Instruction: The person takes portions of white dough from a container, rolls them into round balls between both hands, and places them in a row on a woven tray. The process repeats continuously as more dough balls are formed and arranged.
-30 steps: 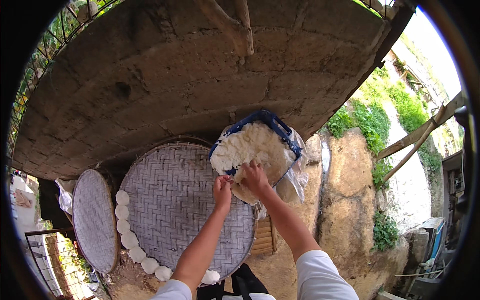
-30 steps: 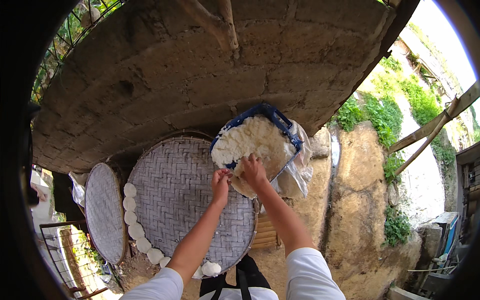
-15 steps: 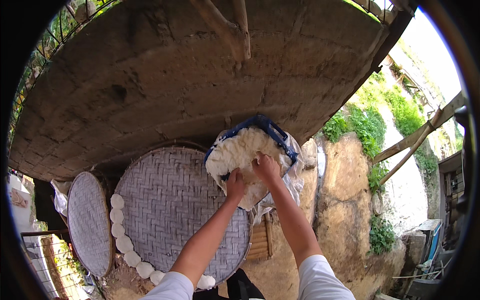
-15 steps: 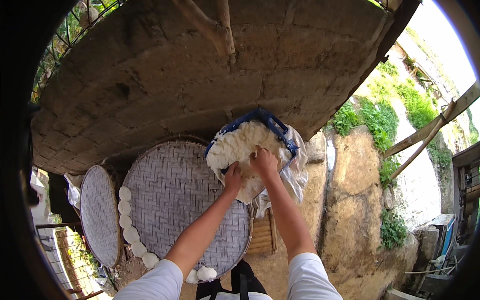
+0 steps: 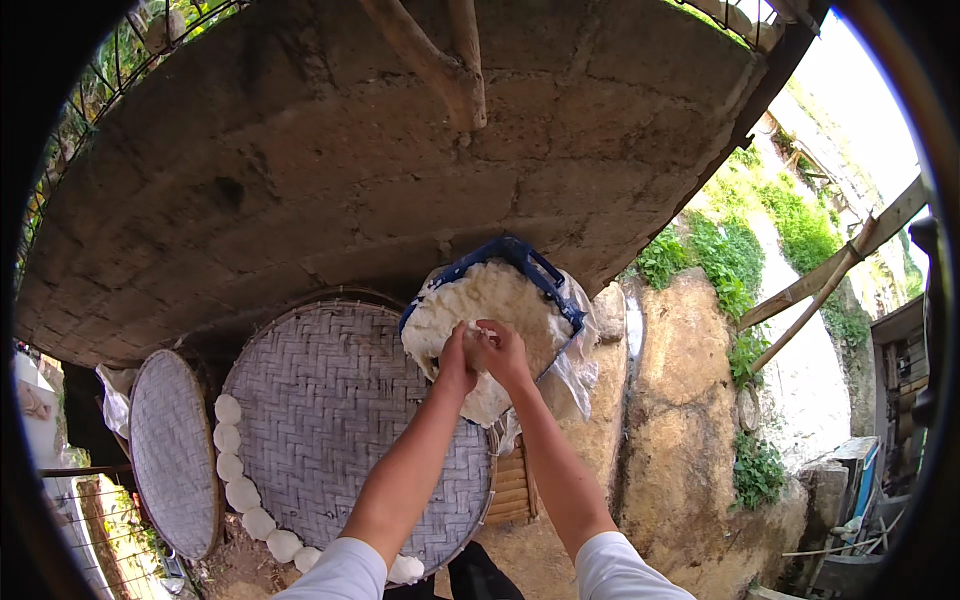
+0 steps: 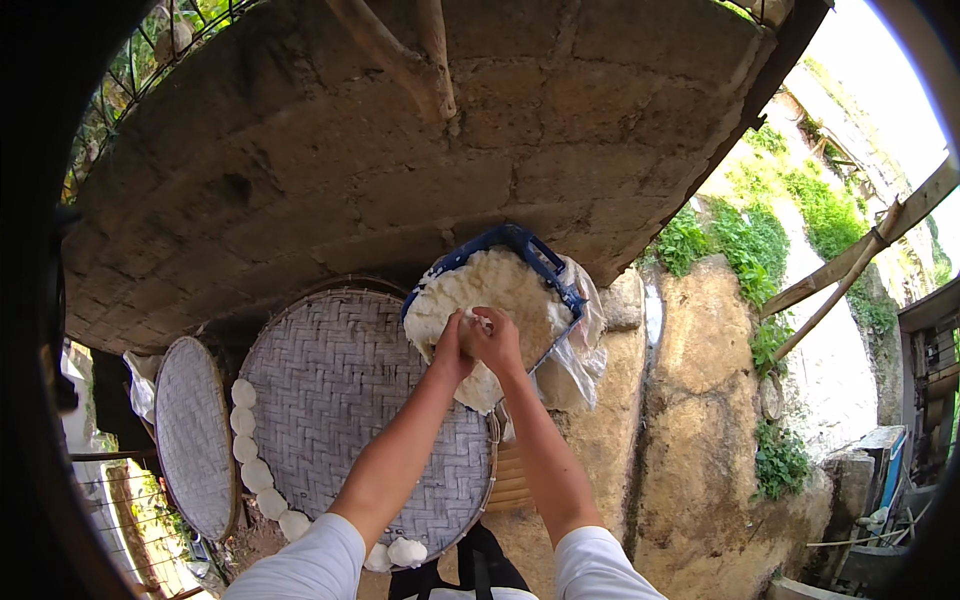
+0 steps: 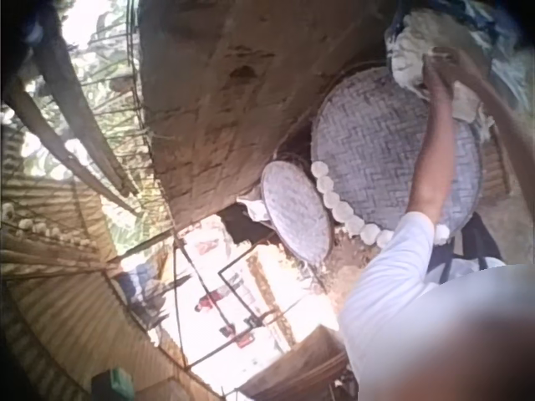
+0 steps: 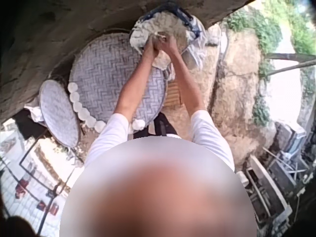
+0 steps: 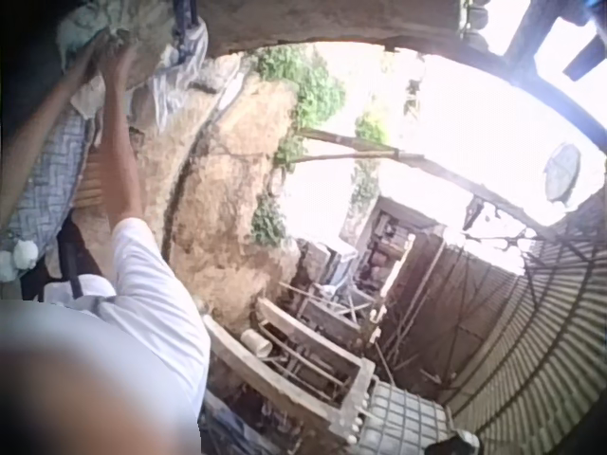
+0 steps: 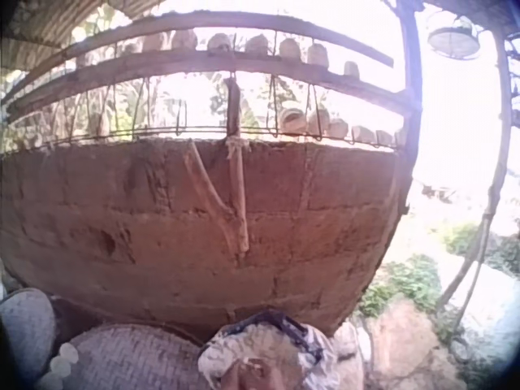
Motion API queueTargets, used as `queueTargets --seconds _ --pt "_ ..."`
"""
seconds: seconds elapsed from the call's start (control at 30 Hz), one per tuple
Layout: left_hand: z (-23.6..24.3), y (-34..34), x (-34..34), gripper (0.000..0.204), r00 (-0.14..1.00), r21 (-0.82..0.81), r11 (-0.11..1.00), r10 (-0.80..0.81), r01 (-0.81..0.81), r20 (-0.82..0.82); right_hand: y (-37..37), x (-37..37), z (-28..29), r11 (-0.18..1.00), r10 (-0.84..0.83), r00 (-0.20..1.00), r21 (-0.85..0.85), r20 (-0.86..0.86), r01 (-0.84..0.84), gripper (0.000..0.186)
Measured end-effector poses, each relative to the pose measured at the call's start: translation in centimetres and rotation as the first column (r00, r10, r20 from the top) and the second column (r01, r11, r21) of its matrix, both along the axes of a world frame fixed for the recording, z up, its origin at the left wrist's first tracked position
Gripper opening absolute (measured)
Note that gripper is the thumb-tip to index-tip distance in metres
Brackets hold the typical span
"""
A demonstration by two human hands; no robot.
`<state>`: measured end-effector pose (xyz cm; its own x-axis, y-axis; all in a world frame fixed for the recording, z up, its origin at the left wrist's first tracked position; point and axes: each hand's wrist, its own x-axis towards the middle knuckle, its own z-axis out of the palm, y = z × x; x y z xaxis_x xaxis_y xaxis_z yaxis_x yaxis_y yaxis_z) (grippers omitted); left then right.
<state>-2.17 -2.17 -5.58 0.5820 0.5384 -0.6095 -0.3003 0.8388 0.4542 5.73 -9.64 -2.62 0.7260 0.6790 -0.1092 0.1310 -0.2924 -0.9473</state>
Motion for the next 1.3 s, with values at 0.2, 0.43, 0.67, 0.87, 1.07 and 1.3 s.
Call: queueTargets --seconds 0.2,0.43,0.67,0.87,1.07,1.3 --pt "1.5 0.2 1.5 0.037 0.978 0.095 0.992 0.062 -0.082 0.199 0.2 1.4 2.3 0.908 -0.128 0.674 0.187 -0.728 0.375 0.056" --pt "4.1 -0.5 1.5 0.050 0.966 0.643 0.753 0.043 0.138 -0.257 0.0 0.7 1.3 0.812 -0.105 0.410 0.160 -0.906 0.561 0.038" --pt "3.7 0.2 0.7 0.038 0.966 -0.144 0.981 -0.091 0.128 0.240 -0.4 0.5 3.6 0.972 -0.165 0.986 0.177 0.035 0.156 0.037" --pt "2.1 -0.4 1.5 0.031 0.992 -0.075 0.996 0.054 -0.045 0.114 -0.3 -0.5 4.2 0.994 -0.085 0.988 0.082 0.132 0.075 0.036" --pt "1.7 -0.1 -0.3 0.024 0.957 -0.099 0.995 0.049 -0.022 0.287 -1.2 -2.1 5.2 0.997 0.006 0.878 0.068 0.478 -0.044 0.040" --pt "3.2 -0.3 -0.5 0.041 0.874 -0.062 0.996 -0.024 0.062 0.485 -1.1 -1.0 5.8 0.994 -0.082 0.720 0.107 0.689 0.010 0.039"
